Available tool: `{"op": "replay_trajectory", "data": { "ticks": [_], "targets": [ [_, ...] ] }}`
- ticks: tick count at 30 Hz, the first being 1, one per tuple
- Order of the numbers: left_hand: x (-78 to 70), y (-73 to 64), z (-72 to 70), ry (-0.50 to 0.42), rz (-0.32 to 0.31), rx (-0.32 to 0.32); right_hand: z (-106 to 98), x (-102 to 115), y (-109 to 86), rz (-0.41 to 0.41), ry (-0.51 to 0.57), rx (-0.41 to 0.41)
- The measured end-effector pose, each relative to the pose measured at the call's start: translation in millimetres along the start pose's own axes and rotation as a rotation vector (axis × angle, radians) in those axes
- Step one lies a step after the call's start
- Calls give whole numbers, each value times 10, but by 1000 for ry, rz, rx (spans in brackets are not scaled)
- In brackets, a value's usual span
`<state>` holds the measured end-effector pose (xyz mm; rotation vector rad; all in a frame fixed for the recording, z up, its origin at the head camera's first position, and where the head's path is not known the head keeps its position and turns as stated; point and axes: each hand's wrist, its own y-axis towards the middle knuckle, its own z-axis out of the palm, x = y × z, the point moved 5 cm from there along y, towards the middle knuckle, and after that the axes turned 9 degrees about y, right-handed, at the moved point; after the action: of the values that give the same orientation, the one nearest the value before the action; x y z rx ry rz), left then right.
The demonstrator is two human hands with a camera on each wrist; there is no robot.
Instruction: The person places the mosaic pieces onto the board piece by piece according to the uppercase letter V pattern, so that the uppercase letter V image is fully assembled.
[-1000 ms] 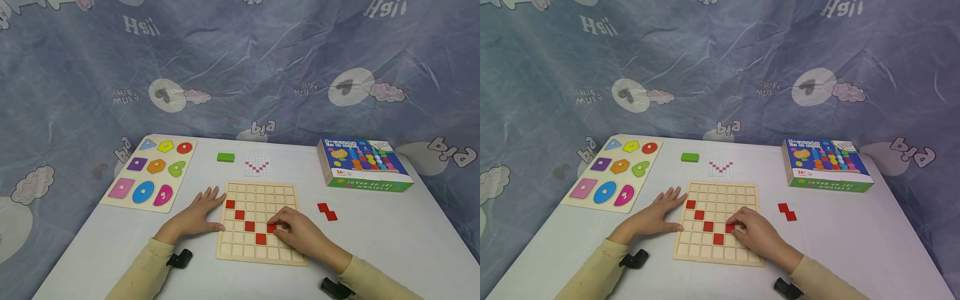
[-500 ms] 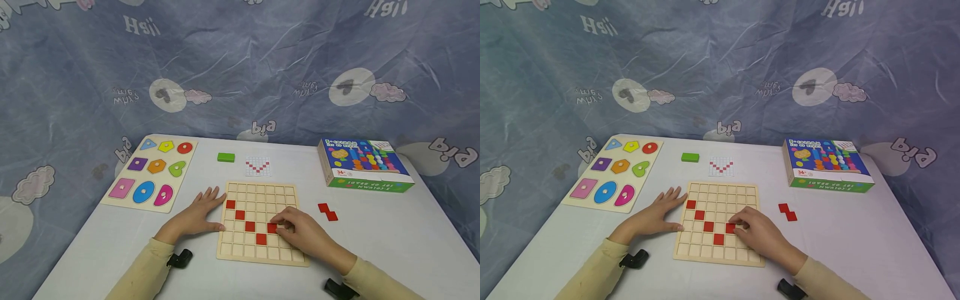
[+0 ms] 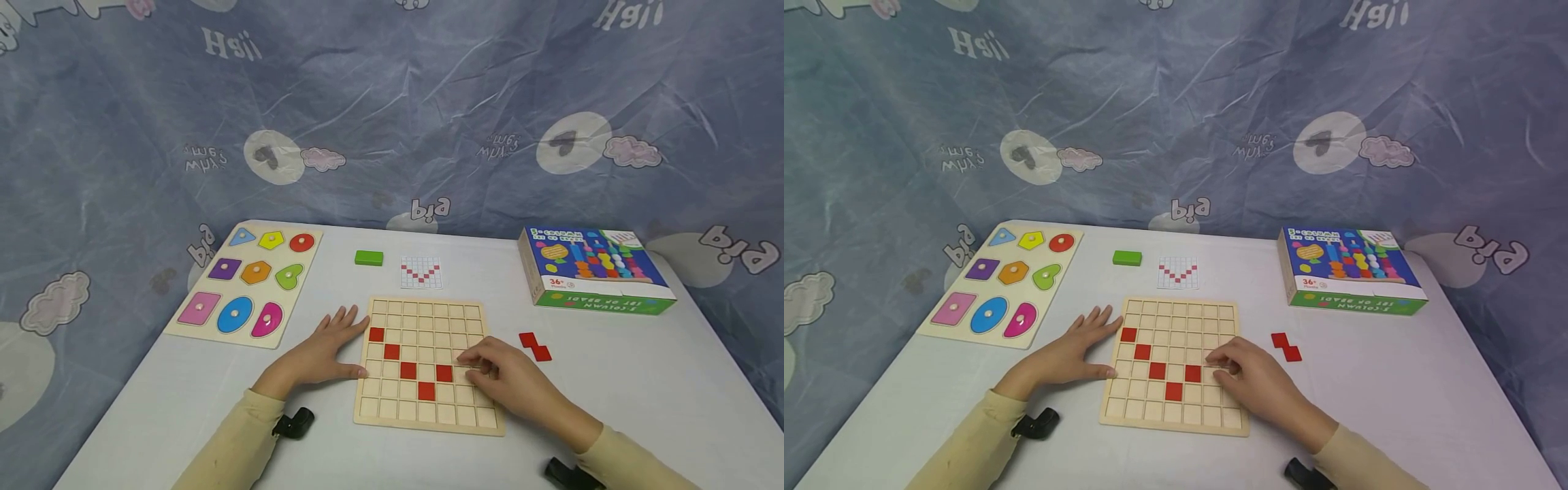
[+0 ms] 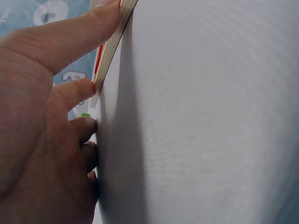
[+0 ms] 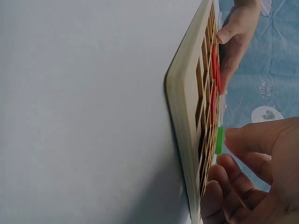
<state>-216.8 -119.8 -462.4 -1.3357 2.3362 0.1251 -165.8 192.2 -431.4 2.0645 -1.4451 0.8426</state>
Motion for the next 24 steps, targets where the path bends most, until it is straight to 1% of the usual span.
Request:
{"op": "replay_trajectory", "data": {
  "ticks": [9,16,18,24],
  "targets": [
    [7,-2,3,10,-6,1,-168,-111,-77,4,-22,-34],
    [16,1,15,25,-18,9,-313,-208,-142,-55,-55,-85],
    [20,1,18,22,-17,7,-351,-238,-157,-61,-66,-99],
    [14,4,13,13,-6,-2,-466,-333,-186,-30,-92,-120]
  ]
}}
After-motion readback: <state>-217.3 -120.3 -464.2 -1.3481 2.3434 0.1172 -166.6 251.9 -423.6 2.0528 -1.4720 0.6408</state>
